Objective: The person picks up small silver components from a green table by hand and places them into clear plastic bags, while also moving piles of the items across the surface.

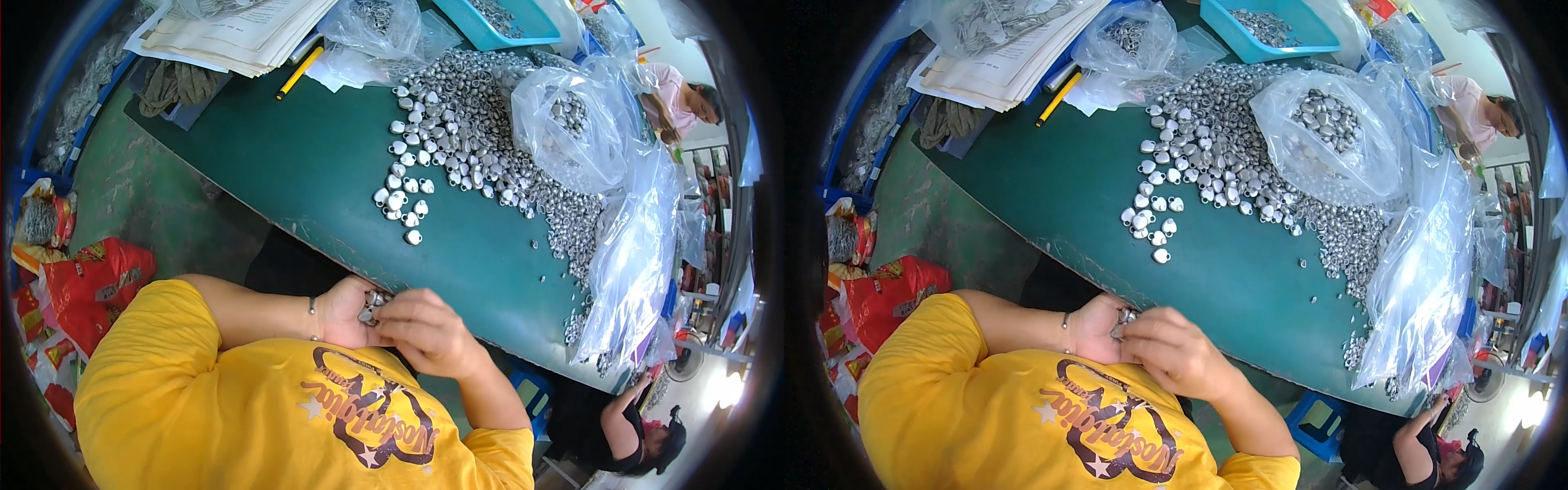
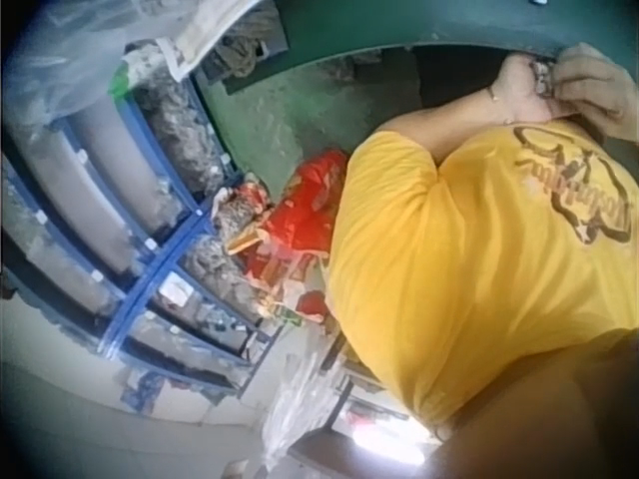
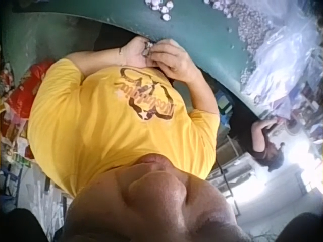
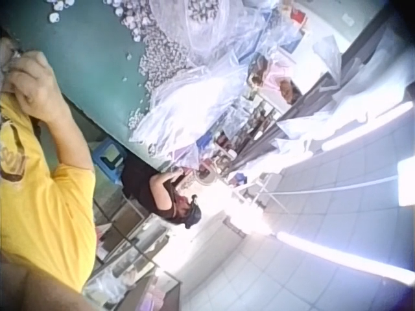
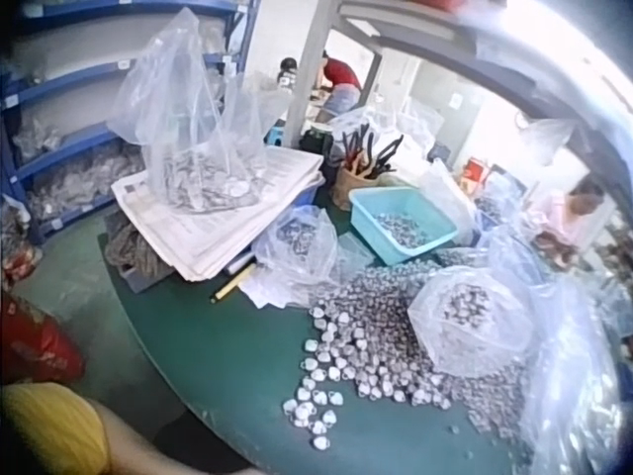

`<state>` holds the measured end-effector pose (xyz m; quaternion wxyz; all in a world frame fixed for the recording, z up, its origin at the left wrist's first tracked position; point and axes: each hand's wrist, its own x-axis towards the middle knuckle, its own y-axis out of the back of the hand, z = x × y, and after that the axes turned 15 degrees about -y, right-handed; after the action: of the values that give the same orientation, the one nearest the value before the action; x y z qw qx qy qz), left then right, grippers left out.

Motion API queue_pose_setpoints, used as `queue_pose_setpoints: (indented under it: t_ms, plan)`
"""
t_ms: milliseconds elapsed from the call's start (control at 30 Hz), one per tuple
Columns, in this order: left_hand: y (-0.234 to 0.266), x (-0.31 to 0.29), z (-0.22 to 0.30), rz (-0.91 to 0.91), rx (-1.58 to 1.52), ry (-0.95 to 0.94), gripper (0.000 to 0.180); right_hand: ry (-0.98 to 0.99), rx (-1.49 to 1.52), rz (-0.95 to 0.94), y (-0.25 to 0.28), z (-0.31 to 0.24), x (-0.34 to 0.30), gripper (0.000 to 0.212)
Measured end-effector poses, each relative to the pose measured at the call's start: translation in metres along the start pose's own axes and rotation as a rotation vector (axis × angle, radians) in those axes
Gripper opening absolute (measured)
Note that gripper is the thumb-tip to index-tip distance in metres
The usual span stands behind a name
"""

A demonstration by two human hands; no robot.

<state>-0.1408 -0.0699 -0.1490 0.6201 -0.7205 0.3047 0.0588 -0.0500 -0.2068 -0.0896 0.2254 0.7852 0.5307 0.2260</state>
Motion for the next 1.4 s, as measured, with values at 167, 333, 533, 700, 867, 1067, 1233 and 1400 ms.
queue_pose_setpoints:
  t_ms: [167,333,533,700,867,1067,1233,1400]
  plan:
    - [0.000,0.002,0.005,0.064,0.074,0.002,0.043,-0.152,-0.360,0.280,0.015,0.012,0.051,0.029]
    - [0.006,0.002,0.006,0.005,0.004,0.004,0.043,-0.048,-0.272,0.040,0.015,0.011,0.028,0.030]
    - [0.033,0.010,0.009,-0.124,-0.141,0.100,0.036,0.071,-0.049,-0.128,0.008,-0.002,0.033,0.023]
    - [0.012,0.005,0.013,-0.007,-0.007,0.067,0.043,-0.020,-0.546,0.130,0.012,0.015,0.108,0.034]
    - [0.016,0.004,0.017,-0.049,-0.035,0.083,0.043,-0.006,-0.576,0.062,0.028,0.033,0.086,0.037]
    - [0.018,0.007,0.018,-0.067,-0.030,0.101,0.045,-0.211,-0.416,0.262,0.049,0.037,0.022,0.035]
    - [0.014,0.011,0.018,-0.043,0.022,0.105,0.042,-0.375,-0.307,0.430,0.040,0.031,-0.008,0.025]
    - [0.010,0.011,0.017,-0.059,0.029,0.079,0.042,-0.344,-0.519,0.397,0.027,0.021,-0.015,0.026]
